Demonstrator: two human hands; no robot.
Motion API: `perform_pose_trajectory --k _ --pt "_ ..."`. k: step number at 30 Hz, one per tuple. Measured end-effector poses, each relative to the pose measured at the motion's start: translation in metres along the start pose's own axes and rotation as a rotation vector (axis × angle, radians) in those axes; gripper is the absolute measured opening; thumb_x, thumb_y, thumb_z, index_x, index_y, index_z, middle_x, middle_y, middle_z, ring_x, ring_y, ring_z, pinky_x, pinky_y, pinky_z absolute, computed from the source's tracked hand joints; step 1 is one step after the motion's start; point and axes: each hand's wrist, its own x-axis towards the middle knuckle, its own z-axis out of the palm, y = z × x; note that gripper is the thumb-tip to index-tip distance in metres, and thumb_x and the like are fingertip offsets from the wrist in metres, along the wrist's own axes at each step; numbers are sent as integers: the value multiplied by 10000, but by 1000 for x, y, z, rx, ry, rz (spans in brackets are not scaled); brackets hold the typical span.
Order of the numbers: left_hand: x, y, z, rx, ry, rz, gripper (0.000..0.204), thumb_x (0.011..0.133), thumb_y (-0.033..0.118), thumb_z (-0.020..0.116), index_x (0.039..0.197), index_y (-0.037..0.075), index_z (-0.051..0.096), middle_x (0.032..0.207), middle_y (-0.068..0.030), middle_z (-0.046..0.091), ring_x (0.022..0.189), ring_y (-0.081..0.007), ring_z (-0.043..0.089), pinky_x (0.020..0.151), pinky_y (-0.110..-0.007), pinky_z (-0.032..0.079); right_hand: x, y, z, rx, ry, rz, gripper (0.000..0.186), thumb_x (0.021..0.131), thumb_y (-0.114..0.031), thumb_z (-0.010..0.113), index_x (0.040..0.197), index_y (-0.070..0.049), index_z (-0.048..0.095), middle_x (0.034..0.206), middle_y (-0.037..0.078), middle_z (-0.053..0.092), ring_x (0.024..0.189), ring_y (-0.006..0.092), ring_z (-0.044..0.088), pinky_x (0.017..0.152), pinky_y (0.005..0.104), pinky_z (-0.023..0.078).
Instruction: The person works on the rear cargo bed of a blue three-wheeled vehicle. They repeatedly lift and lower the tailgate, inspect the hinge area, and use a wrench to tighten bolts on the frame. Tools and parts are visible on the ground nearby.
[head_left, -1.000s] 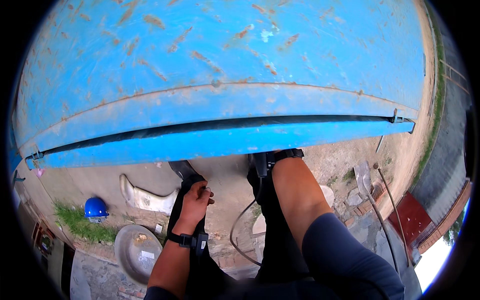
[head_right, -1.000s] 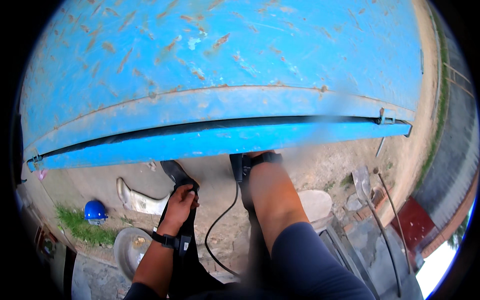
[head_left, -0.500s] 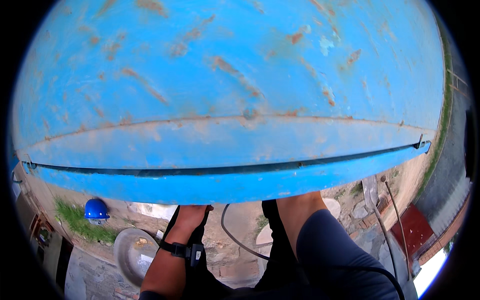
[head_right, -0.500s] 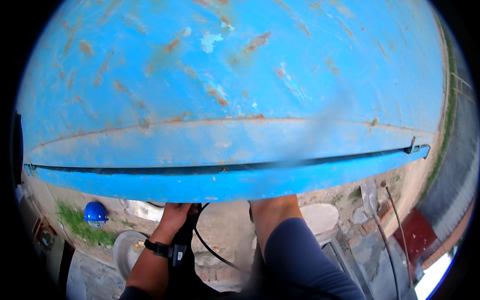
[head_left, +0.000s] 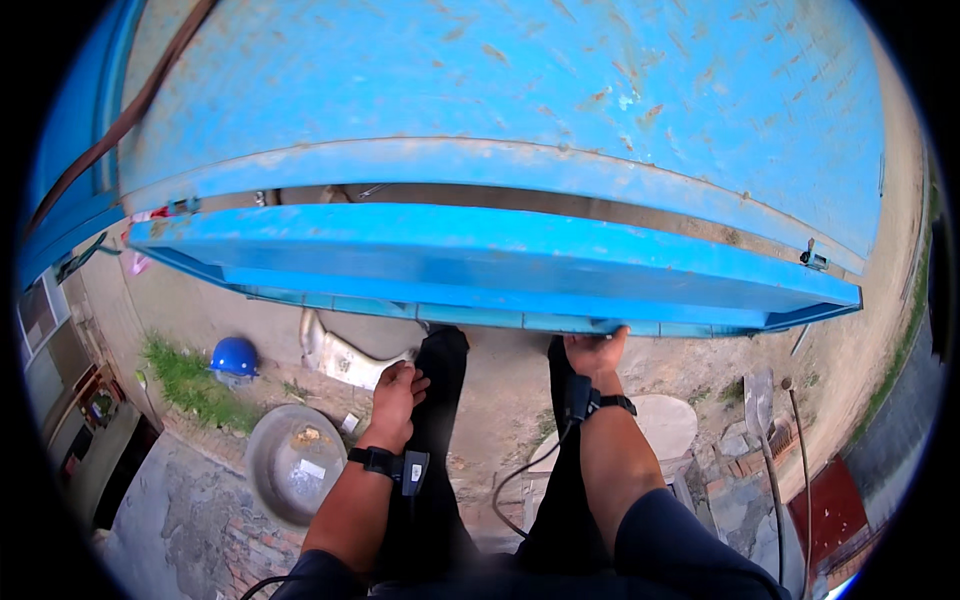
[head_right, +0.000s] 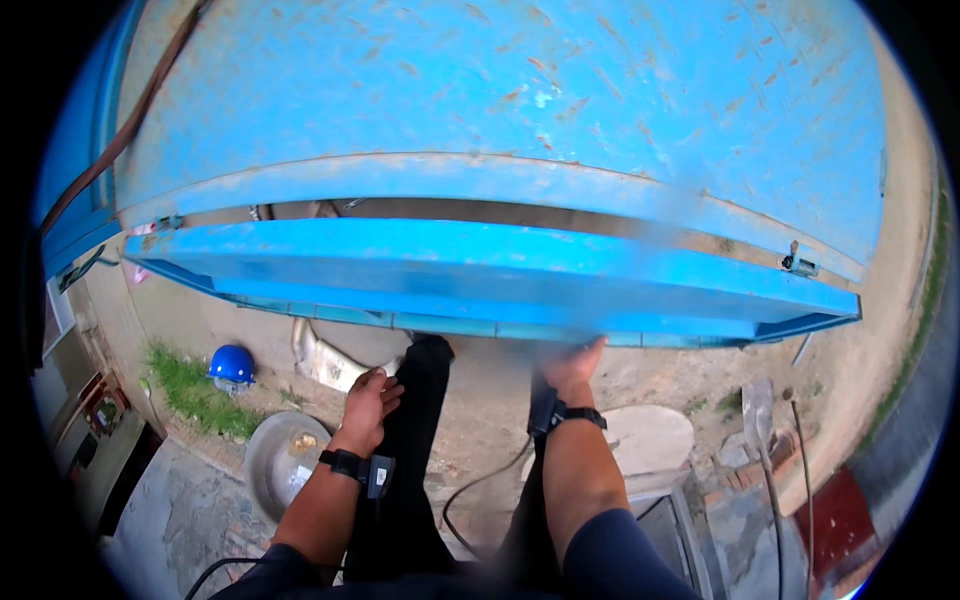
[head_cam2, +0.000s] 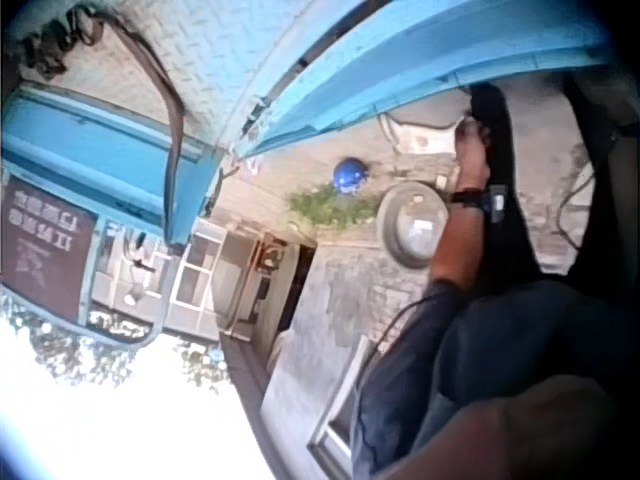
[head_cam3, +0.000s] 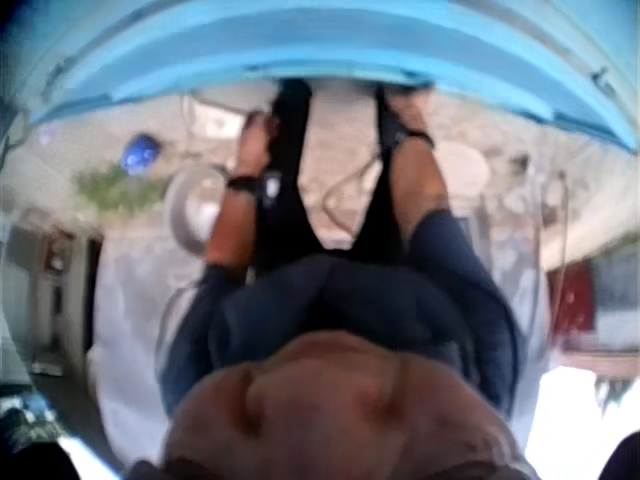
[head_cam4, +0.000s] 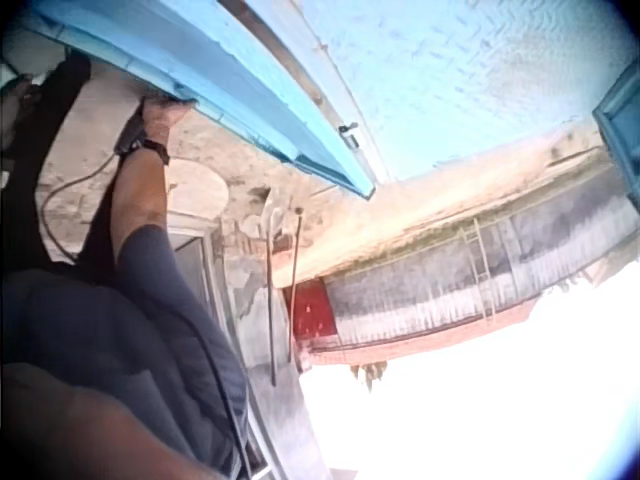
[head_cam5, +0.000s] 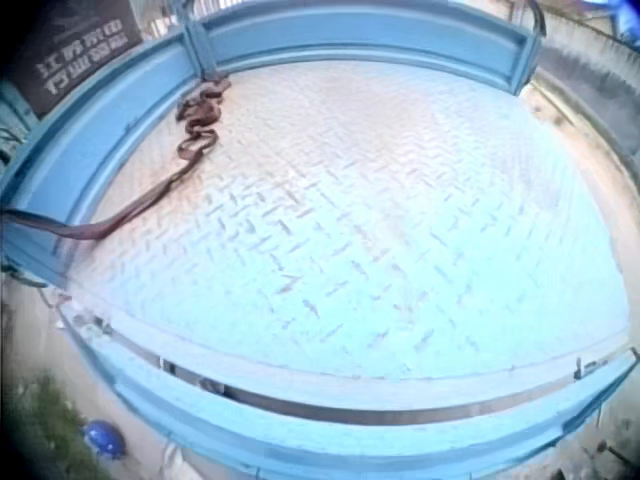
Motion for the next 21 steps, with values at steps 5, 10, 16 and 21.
perform_pose_trajectory --k 5,10,16,21 --pt "-53 -6 -83 -63 46 -101 556 988 464 593 1348 58 472 1249 -115 591 1134 -249 600 943 -423 478 -79 1 -79 -7 89 -7 707 939 -747 389 1285 -160 578 1243 110 617 1093 301 593 960 457 483" --pt "-98 4 -156 -278 2 -78 568 994 529 551 1349 87 508 1305 -148 575 1195 -301 575 1026 -481 441 -224 6 -60 -64 291 -42 553 960 -627 465 1215 -151 587 1284 99 580 1143 295 566 961 460 487" --pt "-177 20 -218 -537 -393 -18 401 1014 473 542 1215 133 611 1199 -56 692 1221 -259 583 1076 -483 399 -380 -20 -46 -229 174 -142 361 958 -526 561 930 -175 639 932 7 675 881 214 636 751 387 516" --pt "-255 54 -260 -477 -535 139 307 1009 363 596 1165 100 629 1148 -75 701 1107 -249 655 962 -434 505 -481 -47 -12 -401 25 -189 488 887 -635 638 928 -149 643 890 11 687 821 204 665 648 306 526"
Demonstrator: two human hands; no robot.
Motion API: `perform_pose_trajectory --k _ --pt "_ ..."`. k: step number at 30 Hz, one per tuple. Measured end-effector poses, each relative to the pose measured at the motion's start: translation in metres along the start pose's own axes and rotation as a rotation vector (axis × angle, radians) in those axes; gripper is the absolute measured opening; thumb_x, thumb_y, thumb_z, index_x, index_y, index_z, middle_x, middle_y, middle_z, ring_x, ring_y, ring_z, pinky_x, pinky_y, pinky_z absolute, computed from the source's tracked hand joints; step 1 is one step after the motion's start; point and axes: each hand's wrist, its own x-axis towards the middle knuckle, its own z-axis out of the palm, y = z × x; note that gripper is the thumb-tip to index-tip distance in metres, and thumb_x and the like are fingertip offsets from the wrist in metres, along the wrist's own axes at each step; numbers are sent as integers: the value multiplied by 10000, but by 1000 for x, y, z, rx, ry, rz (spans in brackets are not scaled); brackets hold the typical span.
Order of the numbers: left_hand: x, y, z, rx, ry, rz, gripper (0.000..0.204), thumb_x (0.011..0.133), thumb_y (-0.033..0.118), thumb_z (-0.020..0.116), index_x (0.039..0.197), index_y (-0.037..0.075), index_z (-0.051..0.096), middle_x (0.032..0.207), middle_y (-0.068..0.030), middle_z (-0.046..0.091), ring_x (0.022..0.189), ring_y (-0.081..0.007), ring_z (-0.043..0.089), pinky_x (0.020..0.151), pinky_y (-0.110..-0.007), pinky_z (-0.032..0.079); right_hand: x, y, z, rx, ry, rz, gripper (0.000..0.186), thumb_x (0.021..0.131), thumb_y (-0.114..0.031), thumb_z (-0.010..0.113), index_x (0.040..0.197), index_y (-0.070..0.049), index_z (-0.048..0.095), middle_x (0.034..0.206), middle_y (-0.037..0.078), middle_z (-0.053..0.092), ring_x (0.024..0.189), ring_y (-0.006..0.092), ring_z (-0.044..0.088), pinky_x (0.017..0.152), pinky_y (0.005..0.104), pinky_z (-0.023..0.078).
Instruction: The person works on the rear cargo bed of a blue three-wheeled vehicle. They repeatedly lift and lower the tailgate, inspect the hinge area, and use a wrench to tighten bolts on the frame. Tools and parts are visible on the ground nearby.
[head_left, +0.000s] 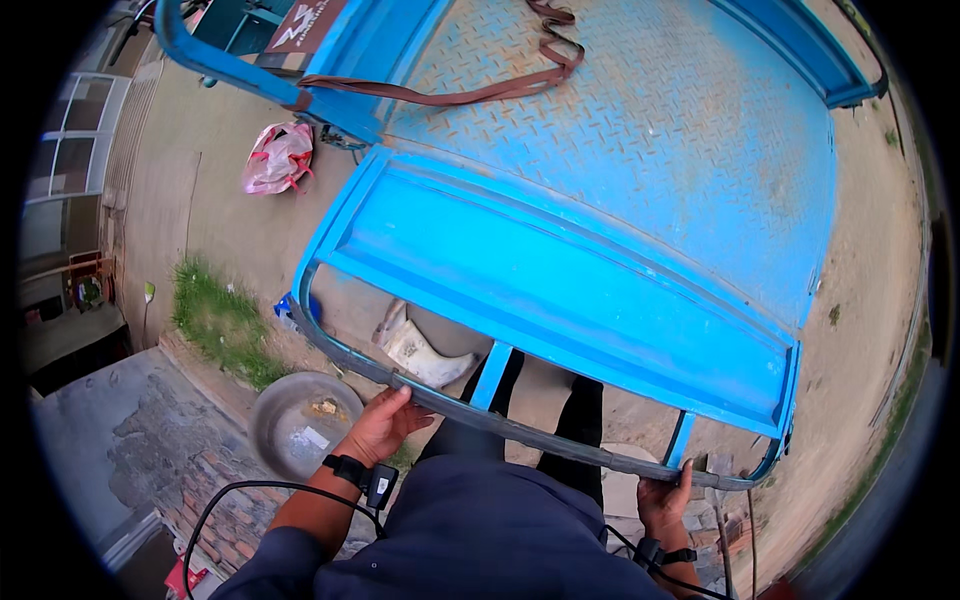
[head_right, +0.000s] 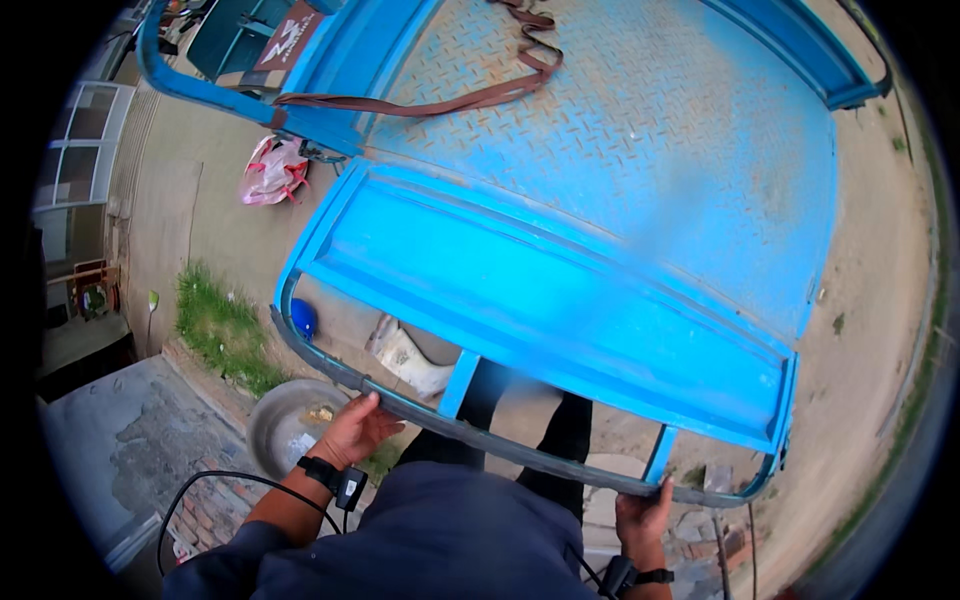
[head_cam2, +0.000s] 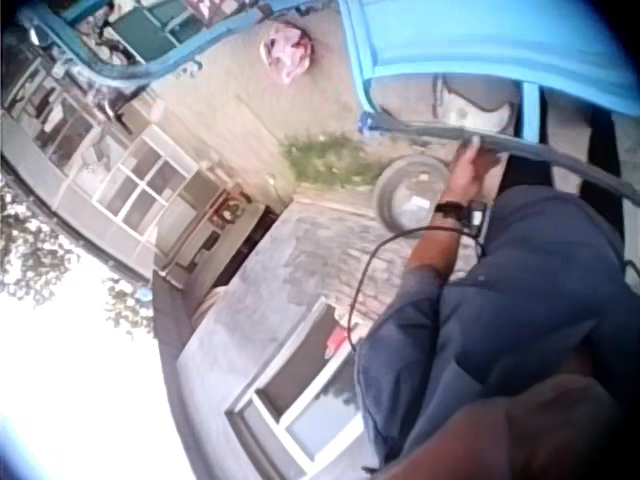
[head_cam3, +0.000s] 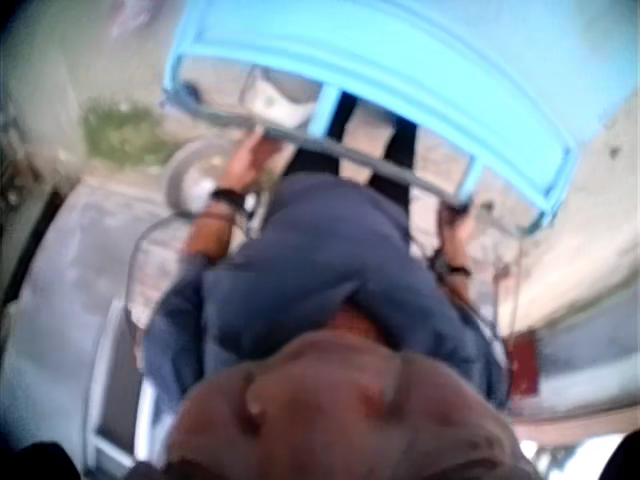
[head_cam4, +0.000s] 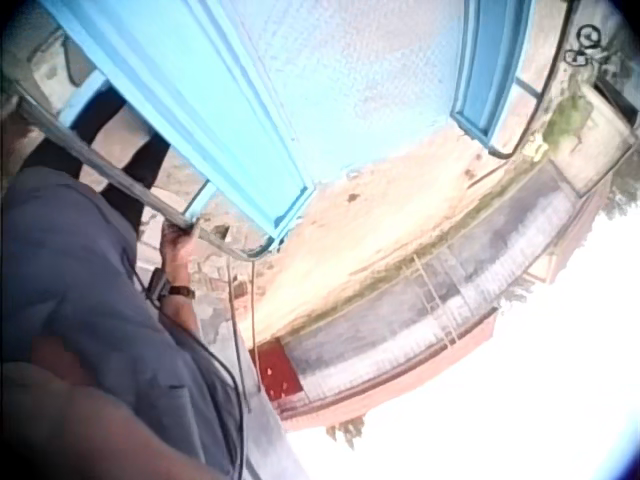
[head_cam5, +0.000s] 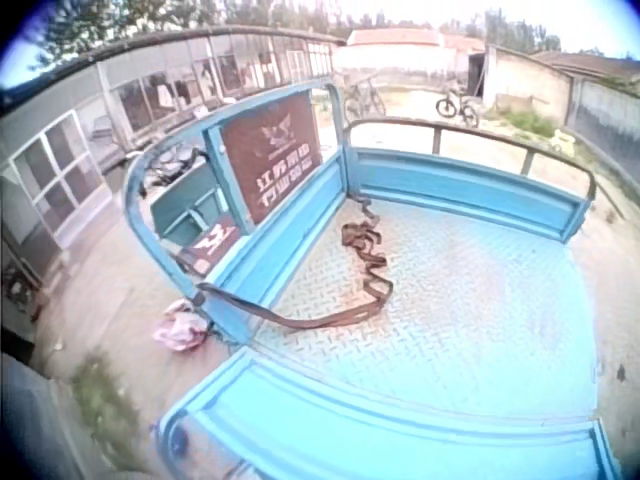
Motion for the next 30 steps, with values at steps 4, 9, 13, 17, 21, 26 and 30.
perform_pose_trajectory --k 4,9,13,17,21,26,30 --pt "-24 46 41 181 -189 196 321 1012 349 596 1190 86 635 1116 -88 715 1012 -243 696 876 -387 546 -69 -50 26 -202 -18 -115 478 928 -615 599 943 -139 640 857 43 702 743 223 657 600 315 496" --pt "-25 90 107 218 -294 452 429 1007 420 593 1185 30 620 1061 -105 712 933 -207 702 782 -332 555 -94 -107 49 -323 -180 -368 528 939 -624 580 969 -98 612 839 71 636 729 215 631 559 276 457" --pt "-10 129 164 233 -293 582 467 1005 468 576 1179 36 601 1028 -86 706 861 -183 699 724 -309 542 -108 -144 95 -523 -271 -601 415 989 -502 576 953 -90 602 830 52 627 743 197 630 613 272 482" --pt "8 167 227 225 -296 656 485 995 510 573 1124 44 600 945 -63 696 764 -161 691 659 -285 525 -142 -163 170 -1088 -276 -1292 272 919 -282 712 1012 -43 620 890 81 644 806 234 647 727 316 512" --pt "25 201 262 229 -255 665 491 977 532 591 1028 45 626 880 -57 685 691 -155 677 599 -278 502 -175 -136 305 -1400 -390 -2044 554 722 -159 845 1197 -20 595 1145 176 606 1029 354 599 894 434 489" --pt "34 218 278 242 -178 689 497 972 531 601 966 37 650 846 -64 681 660 -159 671 580 -279 487 -181 -78 439 -1642 -649 -2141 718 671 -201 845 1302 -48 538 1224 195 579 1128 407 547 971 489 448" --pt "40 219 289 210 -238 723 496 967 516 619 981 22 652 850 -46 678 669 -129 625 588 -278 479 -173 -70 490 -1896 -555 -1983 720 683 -232 834 1320 -79 538 1190 176 613 1077 374 605 909 455 502"
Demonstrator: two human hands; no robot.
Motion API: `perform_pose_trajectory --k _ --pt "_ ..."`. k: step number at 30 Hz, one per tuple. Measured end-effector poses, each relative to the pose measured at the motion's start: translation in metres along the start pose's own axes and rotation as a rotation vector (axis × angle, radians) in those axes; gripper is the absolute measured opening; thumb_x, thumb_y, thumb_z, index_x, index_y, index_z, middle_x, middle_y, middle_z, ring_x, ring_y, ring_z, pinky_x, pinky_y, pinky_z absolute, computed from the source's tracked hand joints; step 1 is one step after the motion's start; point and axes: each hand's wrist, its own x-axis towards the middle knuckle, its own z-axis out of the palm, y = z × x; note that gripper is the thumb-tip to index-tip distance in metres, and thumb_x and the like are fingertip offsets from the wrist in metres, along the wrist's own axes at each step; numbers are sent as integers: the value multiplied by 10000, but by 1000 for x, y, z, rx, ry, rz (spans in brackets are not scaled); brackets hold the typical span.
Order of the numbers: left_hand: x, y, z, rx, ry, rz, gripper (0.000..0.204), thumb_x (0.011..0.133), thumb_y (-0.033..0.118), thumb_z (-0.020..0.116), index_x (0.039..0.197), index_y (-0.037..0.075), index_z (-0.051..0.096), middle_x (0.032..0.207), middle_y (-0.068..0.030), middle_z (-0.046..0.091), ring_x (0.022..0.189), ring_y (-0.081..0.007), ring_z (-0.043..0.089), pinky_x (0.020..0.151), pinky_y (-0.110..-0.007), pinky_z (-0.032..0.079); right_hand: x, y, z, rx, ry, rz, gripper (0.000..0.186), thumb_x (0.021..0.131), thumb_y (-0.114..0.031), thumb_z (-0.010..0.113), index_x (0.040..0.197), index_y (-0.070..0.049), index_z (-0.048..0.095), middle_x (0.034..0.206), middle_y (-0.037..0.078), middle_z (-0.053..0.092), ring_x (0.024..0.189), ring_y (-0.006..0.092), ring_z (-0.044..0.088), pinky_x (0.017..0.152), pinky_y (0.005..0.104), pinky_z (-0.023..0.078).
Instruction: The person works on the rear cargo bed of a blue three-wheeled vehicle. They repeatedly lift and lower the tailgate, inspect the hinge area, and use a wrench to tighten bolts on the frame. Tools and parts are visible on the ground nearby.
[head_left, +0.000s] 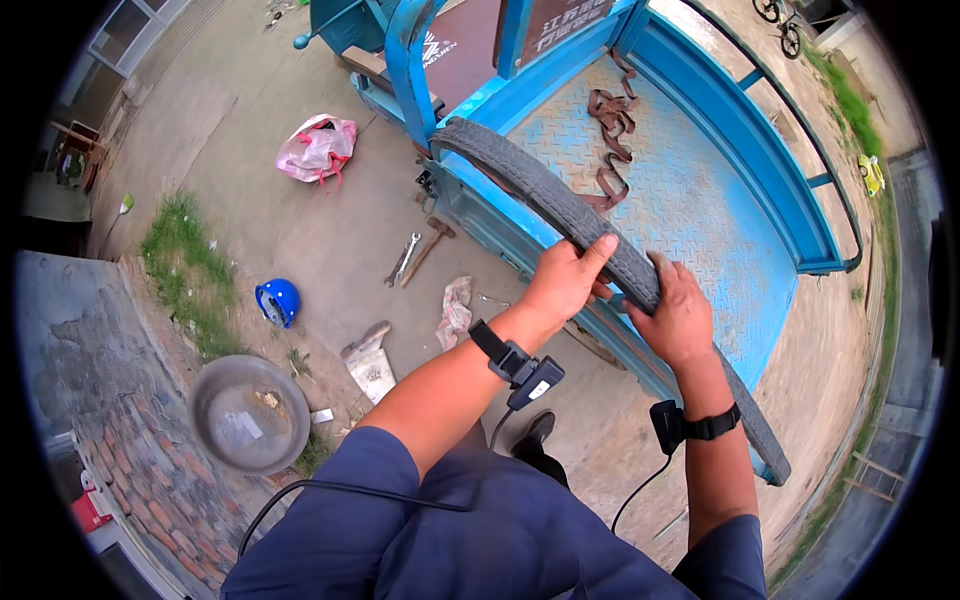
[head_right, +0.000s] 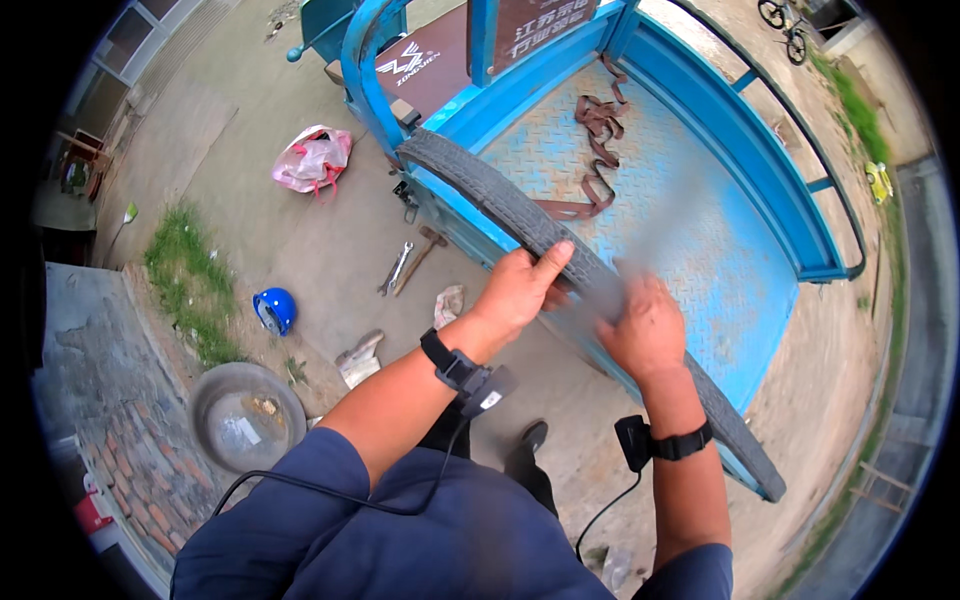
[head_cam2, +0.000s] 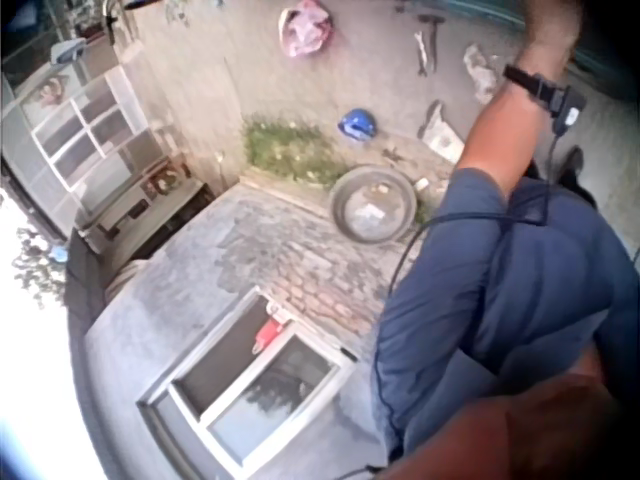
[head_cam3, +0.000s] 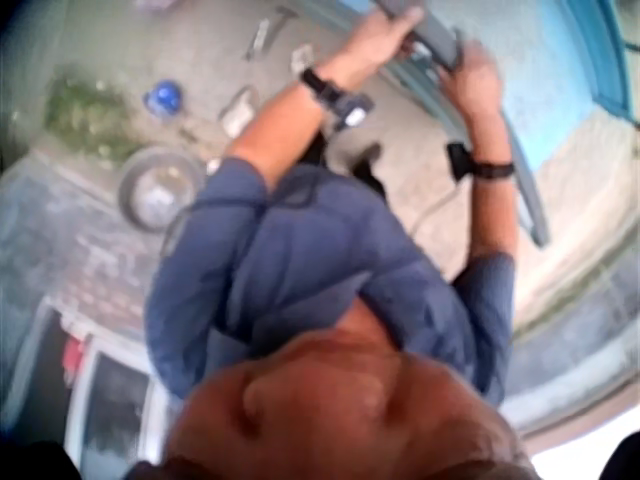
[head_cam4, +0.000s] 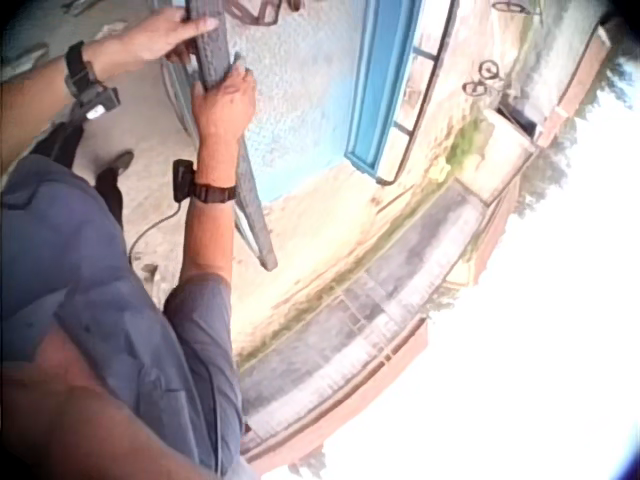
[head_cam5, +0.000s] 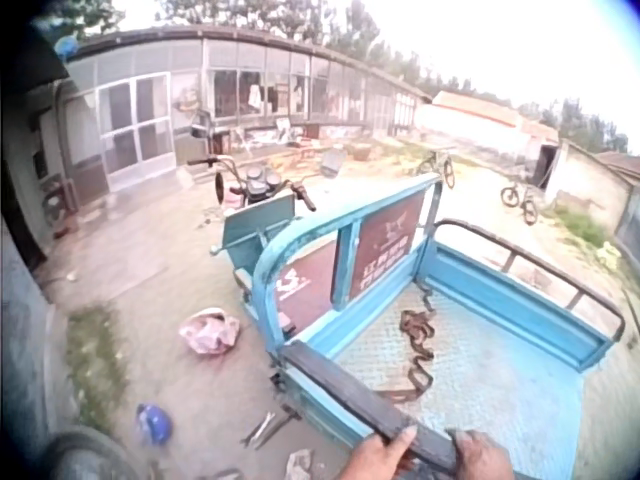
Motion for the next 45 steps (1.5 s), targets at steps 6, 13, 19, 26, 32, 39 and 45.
perform_pose_trajectory --k 6,13,19,26,32,39,45 --pt "12 -35 -67 -59 -201 -47 386 991 375 639 1151 25 625 973 -50 679 816 -128 628 746 -282 504 5 -4 11 68 -34 27 625 686 -216 812 1257 -121 576 1008 141 662 902 362 662 755 441 548" --pt "74 -100 -232 532 642 -12 602 866 321 757 1273 -68 542 1090 -202 686 987 -297 674 872 -376 532 11 -6 9 60 -56 14 608 688 -167 802 1249 -99 578 1016 150 670 897 368 667 754 429 552" --pt "128 -110 -294 768 819 117 687 815 229 774 1371 -49 482 1349 -277 532 1244 -393 547 1023 -431 456 11 -2 14 57 -50 -27 604 677 -122 794 1238 -66 577 1037 161 669 889 381 672 757 427 556" --pt "157 -119 -315 645 633 173 463 836 175 763 1234 26 580 1245 -185 626 1139 -330 614 957 -411 483 12 -2 15 40 -74 -14 588 673 -113 785 1221 -58 581 1036 163 668 894 382 672 768 423 556" --pt "117 -120 -323 1076 735 88 446 812 175 760 1217 58 615 1135 -190 606 1027 -402 614 870 -479 509 10 2 16 35 -87 -22 594 670 -114 778 1223 -55 571 1056 166 661 913 387 667 778 430 553" --pt "37 -74 -319 1200 737 222 388 813 167 773 1163 55 651 1009 -134 622 864 -318 651 764 -430 529 10 0 14 33 -66 -23 590 669 -119 771 1222 -72 572 1035 157 658 890 394 661 758 439 547" --pt "15 -10 -306 1277 744 463 439 777 146 819 1171 57 648 986 -105 681 831 -253 685 733 -364 539 9 -1 15 44 -36 -27 574 673 -125 769 1214 -84 581 1024 153 664 881 388 663 748 437 548"
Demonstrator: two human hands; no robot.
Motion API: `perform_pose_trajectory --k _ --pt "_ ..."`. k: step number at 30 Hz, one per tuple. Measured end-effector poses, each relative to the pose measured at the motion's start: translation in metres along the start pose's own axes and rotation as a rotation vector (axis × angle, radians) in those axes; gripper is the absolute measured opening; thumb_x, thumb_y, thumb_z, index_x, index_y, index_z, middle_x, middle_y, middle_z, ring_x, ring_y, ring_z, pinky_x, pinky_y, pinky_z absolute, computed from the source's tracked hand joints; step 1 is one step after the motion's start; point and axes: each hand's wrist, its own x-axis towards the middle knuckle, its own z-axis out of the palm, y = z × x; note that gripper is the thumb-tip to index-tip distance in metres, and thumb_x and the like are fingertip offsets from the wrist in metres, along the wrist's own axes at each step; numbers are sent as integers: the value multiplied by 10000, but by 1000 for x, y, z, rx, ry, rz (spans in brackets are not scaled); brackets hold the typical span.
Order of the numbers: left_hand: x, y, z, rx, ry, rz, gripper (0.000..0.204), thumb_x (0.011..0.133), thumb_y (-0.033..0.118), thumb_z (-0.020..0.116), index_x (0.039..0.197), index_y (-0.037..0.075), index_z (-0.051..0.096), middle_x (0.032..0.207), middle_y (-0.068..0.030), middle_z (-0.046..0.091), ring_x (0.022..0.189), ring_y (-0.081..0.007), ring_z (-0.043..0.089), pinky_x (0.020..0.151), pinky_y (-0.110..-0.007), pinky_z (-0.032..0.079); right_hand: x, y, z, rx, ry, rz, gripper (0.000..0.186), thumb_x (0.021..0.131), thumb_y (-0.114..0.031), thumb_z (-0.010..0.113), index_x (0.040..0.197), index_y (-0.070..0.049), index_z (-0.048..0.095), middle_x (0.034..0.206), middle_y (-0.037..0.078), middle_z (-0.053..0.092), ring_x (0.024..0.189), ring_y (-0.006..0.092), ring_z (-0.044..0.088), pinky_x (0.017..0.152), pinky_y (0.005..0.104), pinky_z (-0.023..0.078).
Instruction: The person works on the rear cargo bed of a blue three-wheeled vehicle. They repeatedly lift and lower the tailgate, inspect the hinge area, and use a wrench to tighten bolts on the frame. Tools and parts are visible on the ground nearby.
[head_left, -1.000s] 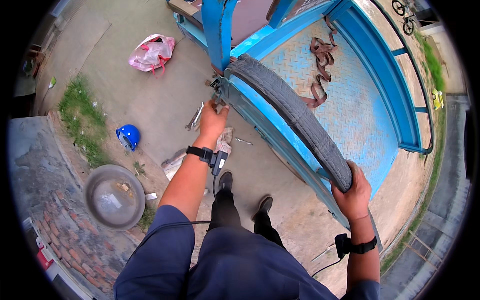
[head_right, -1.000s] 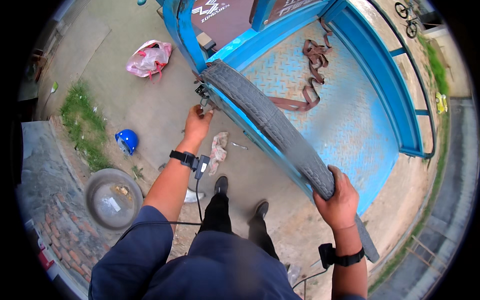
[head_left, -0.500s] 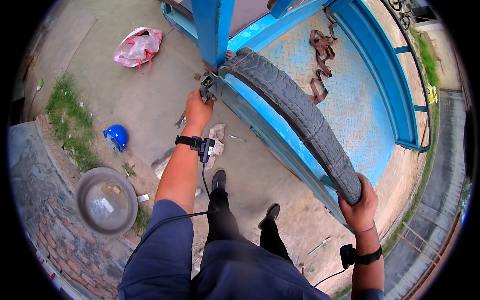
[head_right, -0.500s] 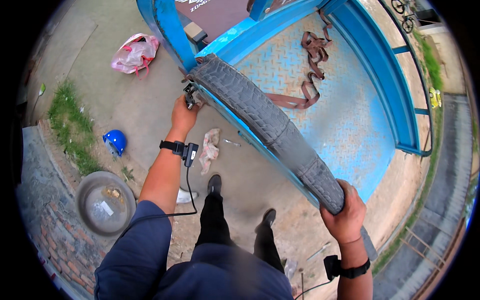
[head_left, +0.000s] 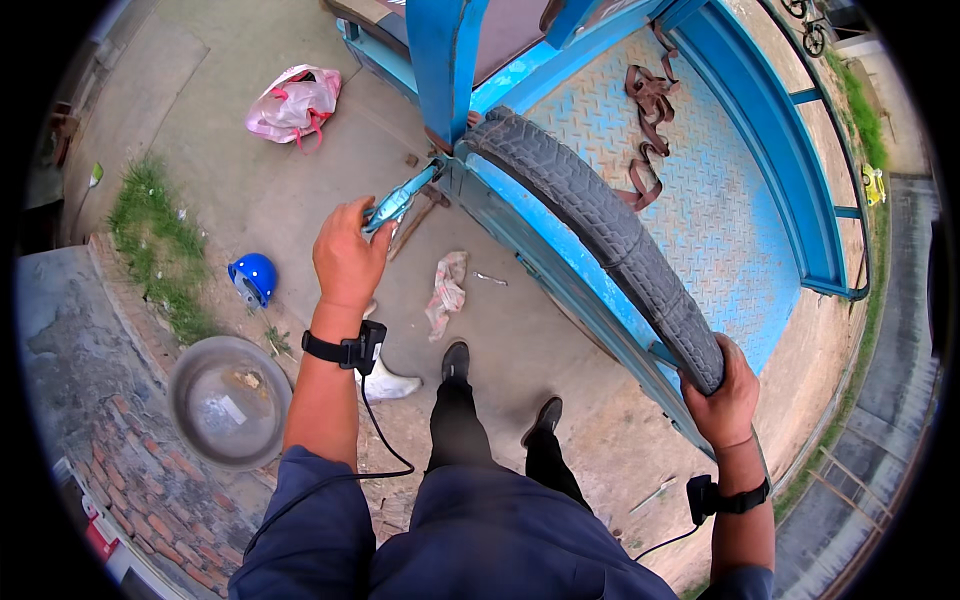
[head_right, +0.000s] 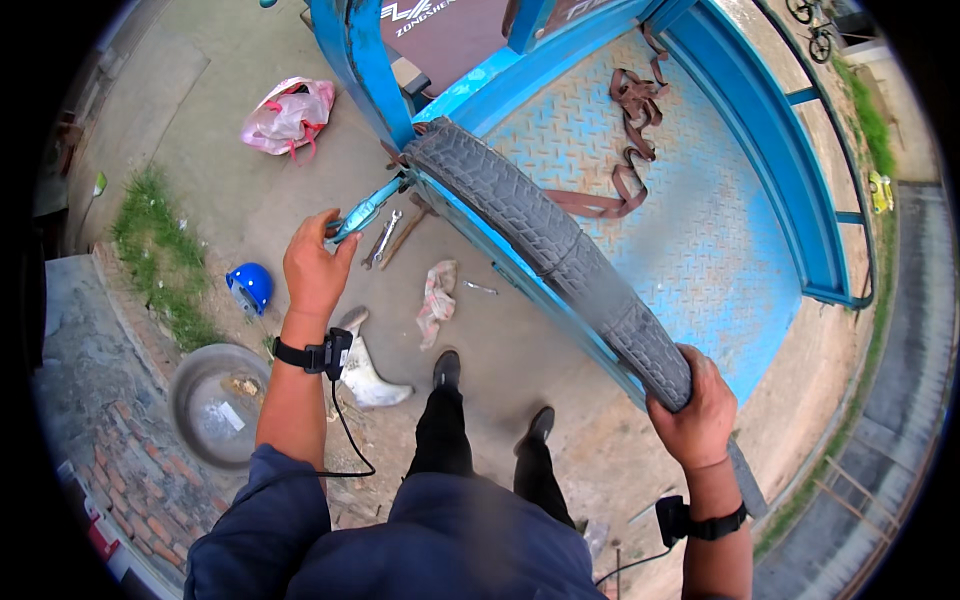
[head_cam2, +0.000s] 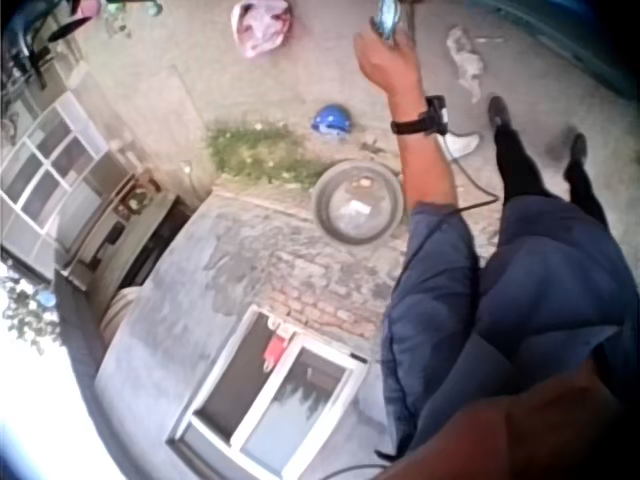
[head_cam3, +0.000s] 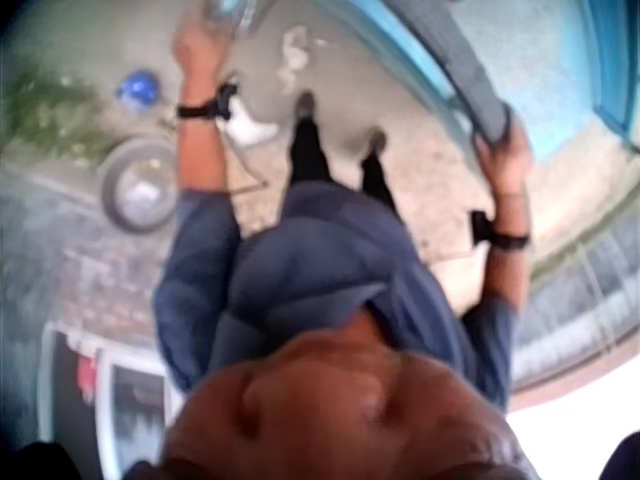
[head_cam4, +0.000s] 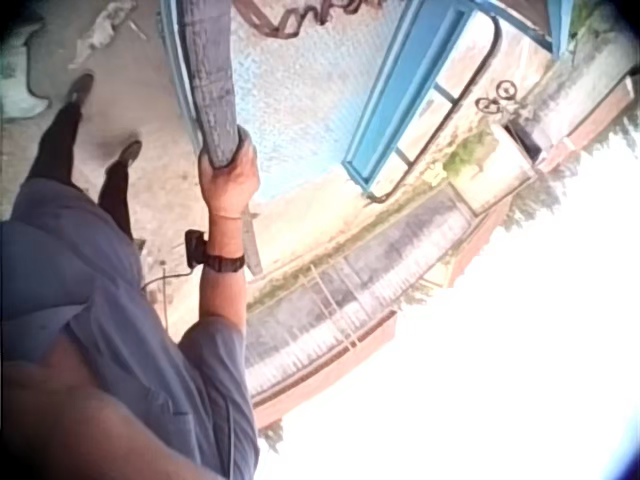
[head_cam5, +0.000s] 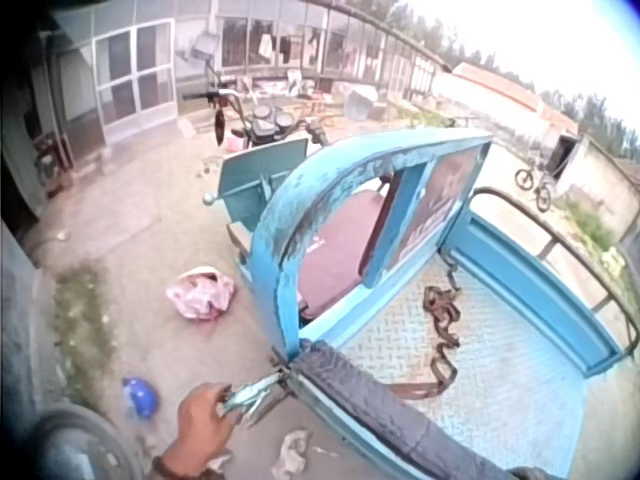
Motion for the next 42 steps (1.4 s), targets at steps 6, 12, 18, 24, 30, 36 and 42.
perform_pose_trajectory --k 6,12,18,24,30,36,42 --pt "41 29 -8 -194 -30 -47 480 817 164 800 1242 57 604 1004 -131 669 891 -280 687 764 -371 548 4 -6 -3 16 -15 43 526 683 -125 764 1182 -92 602 1005 151 671 875 384 666 750 426 552" --pt "63 48 -10 -102 -143 45 424 863 180 750 1233 46 592 1037 -168 642 933 -313 673 744 -384 549 6 -10 -6 31 -33 67 488 688 -129 758 1154 -96 618 985 150 676 877 380 668 753 421 553" --pt "48 41 -2 -111 -163 -114 272 886 134 698 1090 21 558 1030 -159 645 828 -275 693 726 -360 550 3 -8 -8 16 -26 97 484 689 -138 757 1152 -98 620 982 150 679 881 374 670 757 418 554" --pt "0 -32 55 -581 77 -246 206 963 56 572 1137 22 468 1111 -118 625 925 -200 701 751 -292 562 9 -11 -5 21 -32 75 496 683 -137 753 1158 -100 617 981 151 679 883 378 670 759 421 554" --pt "-22 -35 84 -755 93 -556 203 972 122 630 1131 94 508 1035 -47 626 791 -111 614 664 -252 505 4 -10 -5 14 -32 96 513 678 -134 751 1171 -100 614 1000 157 679 891 380 670 765 425 555" --pt "-21 -35 119 -849 241 -691 159 968 154 650 1109 93 609 1009 -34 641 904 -109 593 765 -289 503 3 -9 -3 15 -16 73 535 673 -126 750 1188 -88 611 1008 163 679 896 380 674 777 422 556" --pt "2 0 131 -503 145 -431 261 946 150 655 1173 30 607 1136 -137 676 1076 -247 647 908 -342 500 3 -7 -1 7 1 50 532 670 -114 749 1182 -72 611 995 165 679 881 380 674 771 422 557"
